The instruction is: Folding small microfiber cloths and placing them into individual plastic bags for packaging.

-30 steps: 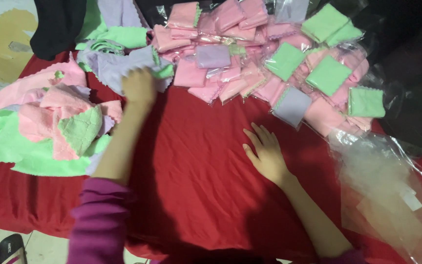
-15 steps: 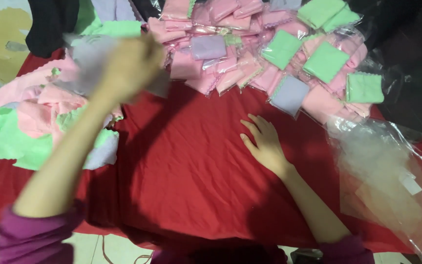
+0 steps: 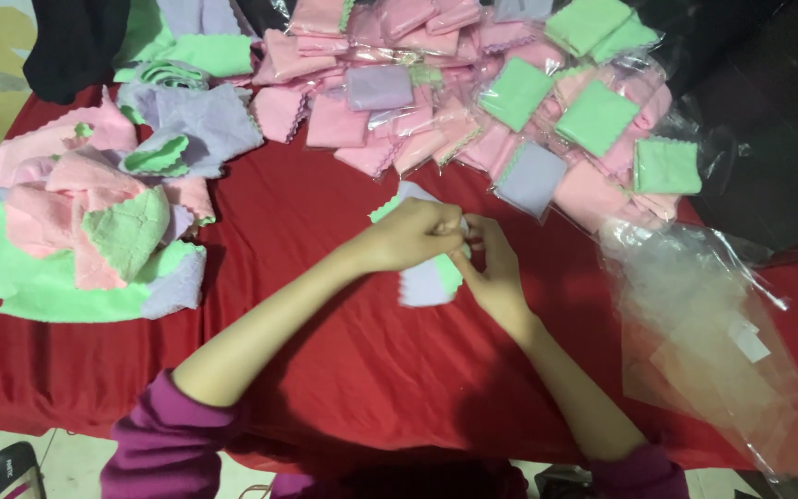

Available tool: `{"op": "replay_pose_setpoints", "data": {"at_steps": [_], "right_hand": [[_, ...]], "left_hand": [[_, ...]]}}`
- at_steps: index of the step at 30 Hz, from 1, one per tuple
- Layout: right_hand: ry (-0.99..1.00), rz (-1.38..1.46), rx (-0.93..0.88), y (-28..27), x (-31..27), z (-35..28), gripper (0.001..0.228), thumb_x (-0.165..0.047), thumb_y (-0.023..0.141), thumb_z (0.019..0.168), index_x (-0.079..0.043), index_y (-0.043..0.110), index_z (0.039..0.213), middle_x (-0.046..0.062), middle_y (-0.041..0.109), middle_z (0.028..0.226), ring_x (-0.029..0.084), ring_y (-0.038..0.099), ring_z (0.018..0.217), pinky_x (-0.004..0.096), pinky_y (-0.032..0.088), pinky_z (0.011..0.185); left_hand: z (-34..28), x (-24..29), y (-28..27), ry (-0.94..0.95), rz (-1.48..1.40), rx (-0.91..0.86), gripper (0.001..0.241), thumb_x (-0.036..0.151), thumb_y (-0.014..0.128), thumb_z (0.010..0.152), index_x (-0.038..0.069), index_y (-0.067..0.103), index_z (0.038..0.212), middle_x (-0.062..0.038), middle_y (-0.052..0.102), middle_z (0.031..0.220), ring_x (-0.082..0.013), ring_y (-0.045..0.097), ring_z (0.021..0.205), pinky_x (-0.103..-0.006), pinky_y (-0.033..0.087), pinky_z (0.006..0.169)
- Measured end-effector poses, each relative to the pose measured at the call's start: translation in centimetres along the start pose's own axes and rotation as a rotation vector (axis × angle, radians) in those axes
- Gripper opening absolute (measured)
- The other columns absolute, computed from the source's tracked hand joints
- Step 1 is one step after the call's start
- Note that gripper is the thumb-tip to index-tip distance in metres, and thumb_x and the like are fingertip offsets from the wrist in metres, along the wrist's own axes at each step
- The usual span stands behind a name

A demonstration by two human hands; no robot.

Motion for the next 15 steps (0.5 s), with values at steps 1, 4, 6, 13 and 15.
{"op": "replay_pose_setpoints", "data": {"at_steps": [1, 4, 6, 13, 15], "right_hand": [[0.001, 0.002, 0.002, -0.3, 0.1, 0.2, 0.044, -0.020, 0.074, 0.093, -0.008, 0.057, 0.133, 0.012, 0.060, 0.110, 0.027, 0.063, 0.110, 0.041, 0.055, 0.098], [0.070, 0.025, -0.099, -0.8, 0.9, 0.6, 0.035, -0.033, 0.073, 0.096, -0.013, 0.066, 0.123, 0.011, 0.064, 0.103, 0.030, 0.067, 0.104, 0.045, 0.057, 0.092], [0.086, 0.031, -0.200, -0.8, 1.4, 0.7, 0.035, -0.044, 0.068, 0.100, -0.015, 0.069, 0.119, 0.005, 0.065, 0.101, 0.022, 0.067, 0.104, 0.043, 0.055, 0.089], [0.144, 0.600, -0.256, -0.2, -3.1, 0.1, 0.107, -0.091, 0.053, 0.073, -0.005, 0.061, 0.137, 0.017, 0.064, 0.133, 0.024, 0.061, 0.123, 0.039, 0.051, 0.105], [-0.062, 0.424, -0.168, 0.0, -5.2, -0.4, 0.050, -0.024, 0.071, 0.095, -0.001, 0.057, 0.138, 0.019, 0.059, 0.134, 0.027, 0.061, 0.119, 0.044, 0.053, 0.103]], "left_hand": [[-0.5, 0.7, -1.0, -0.001, 0.002, -0.002, 0.026, 0.027, 0.060, 0.094, 0.002, 0.067, 0.097, -0.027, 0.073, 0.093, -0.0515, 0.067, 0.101, -0.0592, 0.053, 0.083], [-2.4, 2.9, -4.2, 0.149, -0.076, 0.152, 0.018, 0.018, 0.066, 0.090, 0.005, 0.058, 0.082, -0.017, 0.059, 0.070, -0.0360, 0.066, 0.072, -0.0498, 0.053, 0.069], [-3.8, 3.1, -5.9, 0.048, -0.264, 0.261, 0.017, 0.014, 0.064, 0.089, 0.011, 0.058, 0.074, -0.001, 0.056, 0.061, -0.0151, 0.064, 0.065, -0.0326, 0.055, 0.065], [-7.0, 3.4, -5.7, 0.006, -0.433, 0.360, 0.016, 0.009, 0.069, 0.086, 0.009, 0.064, 0.071, 0.009, 0.038, 0.064, -0.0078, 0.045, 0.065, -0.0232, 0.044, 0.062], [-7.6, 4.2, -4.7, -0.035, -0.382, 0.325, 0.016, 0.010, 0.073, 0.082, 0.010, 0.063, 0.070, 0.005, 0.046, 0.057, -0.0082, 0.051, 0.060, -0.0238, 0.045, 0.059]]}}
Point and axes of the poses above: each hand's wrist, its own z-axis towards the middle knuckle, its own y-axis out of the palm, x = y × z, the point moved 4 cm from there along z, towards the middle knuckle
